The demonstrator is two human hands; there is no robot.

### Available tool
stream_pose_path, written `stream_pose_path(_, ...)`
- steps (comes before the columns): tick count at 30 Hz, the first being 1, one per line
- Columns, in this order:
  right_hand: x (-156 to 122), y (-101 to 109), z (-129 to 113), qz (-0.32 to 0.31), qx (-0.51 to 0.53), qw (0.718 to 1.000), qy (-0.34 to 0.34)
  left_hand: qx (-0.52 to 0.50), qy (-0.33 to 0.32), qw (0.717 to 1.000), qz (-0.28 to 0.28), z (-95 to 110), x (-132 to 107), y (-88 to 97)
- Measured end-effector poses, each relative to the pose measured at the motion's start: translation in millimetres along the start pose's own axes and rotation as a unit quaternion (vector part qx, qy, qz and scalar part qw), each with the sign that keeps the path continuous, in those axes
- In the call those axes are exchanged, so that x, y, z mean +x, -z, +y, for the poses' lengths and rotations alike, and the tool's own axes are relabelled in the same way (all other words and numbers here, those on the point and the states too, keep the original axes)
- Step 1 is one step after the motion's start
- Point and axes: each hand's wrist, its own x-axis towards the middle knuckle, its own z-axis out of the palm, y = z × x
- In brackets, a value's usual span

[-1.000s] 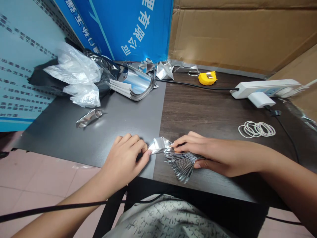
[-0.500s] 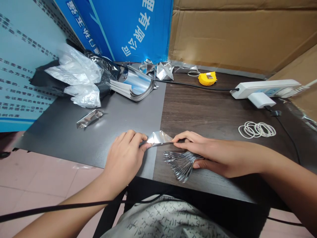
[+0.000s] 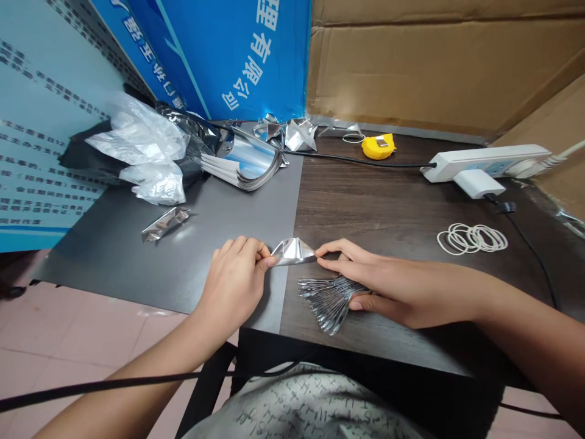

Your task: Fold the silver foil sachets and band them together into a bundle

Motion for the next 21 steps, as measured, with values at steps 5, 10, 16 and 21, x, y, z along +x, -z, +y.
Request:
stream_pose_path(5, -1, -2, 3, 0.014, 0.003, 1.0, -0.003, -0.084, -0.037, 0.996, -0.009, -2, 3, 2.0)
stream_pose_path(10, -1, -3, 6, 0.023, -0.012, 1.0, -0.01, -0.164, -0.108, 0.981, 0.004, -7, 9, 2.5)
stream_pose_path(16, 0, 0, 5, 0.019, -0.006, 1.0, 0.0, -0.102, -0.219, 0.97, -0.028, -16, 29, 6.7)
stream_pose_path(21, 0, 1, 5, 0.037, -0.006, 0.999, -0.017, -0.083, -0.247, 0.964, -0.051, -20, 49, 3.8)
